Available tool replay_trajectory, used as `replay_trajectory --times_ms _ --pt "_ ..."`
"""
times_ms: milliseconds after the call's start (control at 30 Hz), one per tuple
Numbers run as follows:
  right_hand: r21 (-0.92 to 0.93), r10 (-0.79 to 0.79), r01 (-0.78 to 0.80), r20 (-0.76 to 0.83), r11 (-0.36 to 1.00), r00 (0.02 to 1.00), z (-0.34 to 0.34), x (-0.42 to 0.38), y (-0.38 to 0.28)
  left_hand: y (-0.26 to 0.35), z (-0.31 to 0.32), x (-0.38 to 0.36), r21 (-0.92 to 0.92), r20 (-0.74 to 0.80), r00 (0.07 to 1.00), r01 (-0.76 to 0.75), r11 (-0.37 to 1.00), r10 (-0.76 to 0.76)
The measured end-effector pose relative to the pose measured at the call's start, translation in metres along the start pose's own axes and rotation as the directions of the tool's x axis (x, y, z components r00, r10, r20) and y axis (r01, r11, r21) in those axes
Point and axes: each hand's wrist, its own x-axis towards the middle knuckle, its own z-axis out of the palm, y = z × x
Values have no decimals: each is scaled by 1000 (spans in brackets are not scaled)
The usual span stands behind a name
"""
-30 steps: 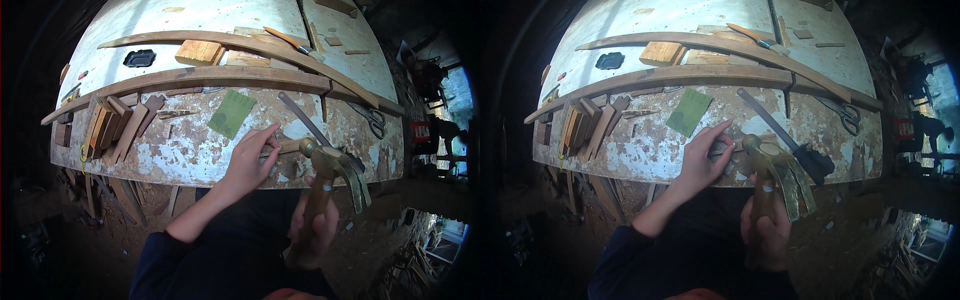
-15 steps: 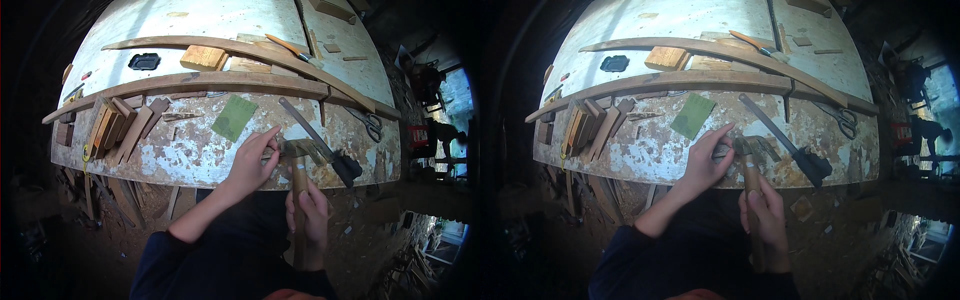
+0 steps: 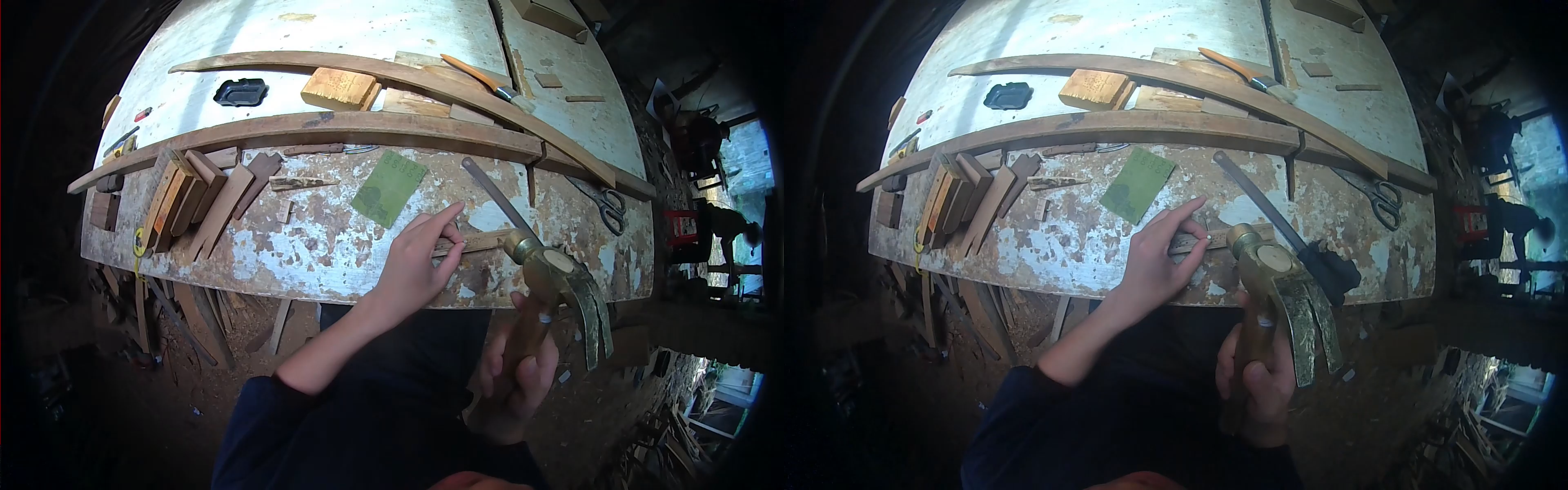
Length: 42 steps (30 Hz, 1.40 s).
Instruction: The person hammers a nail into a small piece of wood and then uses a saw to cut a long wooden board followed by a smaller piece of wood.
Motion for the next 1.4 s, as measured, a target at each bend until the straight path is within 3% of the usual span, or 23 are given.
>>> replay_trajectory --times_ms 33,167,333,433,467,600,667,767,833,900,967,1033,1133,1233,1300,1367,1400 --pt "14 -33 33 15 999 999 -3 1 4 0 0 -1 -2 1 1000 -2 1000 2" --pt "-88 344 -341 29 936 938 -7 21 -10 4 -2 0 9 25 999 32 999 -32" --pt "21 -94 92 121 996 988 -8 -6 9 1 -2 -1 22 31 999 9 1000 -10" --pt "-55 251 -246 112 968 961 -18 19 11 -1 -2 1 22 43 999 -10 1000 9" --pt "-82 278 -273 53 959 959 -12 23 6 0 -3 0 20 47 999 -12 1000 11" --pt "-50 47 -43 79 998 996 -7 15 -15 10 -11 3 95 30 999 -44 994 42" --pt "-12 -67 68 45 998 997 -5 7 -26 14 -25 2 184 56 998 -48 982 39" --pt "46 -259 262 -70 964 963 3 -5 -29 2 -31 -6 178 102 995 -3 984 -15" --pt "47 -301 306 -102 951 948 3 -8 -20 0 -32 -6 174 88 996 -10 985 -5" --pt "-36 -145 147 52 988 988 -10 -1 -7 -1 -32 -8 170 69 998 -6 985 -6" --pt "-192 231 -214 72 958 970 -10 18 -6 -1 -31 -10 162 54 999 -3 987 -6" --pt "-282 244 -219 57 934 968 -7 21 -14 -1 -32 -12 172 56 998 -5 985 -4" --pt "-40 -86 87 45 995 995 2 -2 -29 -2 -32 -13 168 54 999 -17 986 8" --pt "161 -266 256 45 953 963 -9 -12 -14 -4 -30 -13 148 43 999 -12 989 6" --pt "79 -153 147 71 986 986 -12 0 -1 -7 -31 -13 145 33 999 -13 989 8" --pt "-105 265 -260 38 960 964 -9 22 -7 -6 -31 -13 141 35 999 -19 990 14" --pt "-82 290 -286 46 955 956 -11 24 -13 -3 -30 -14 140 41 999 4 990 -10"
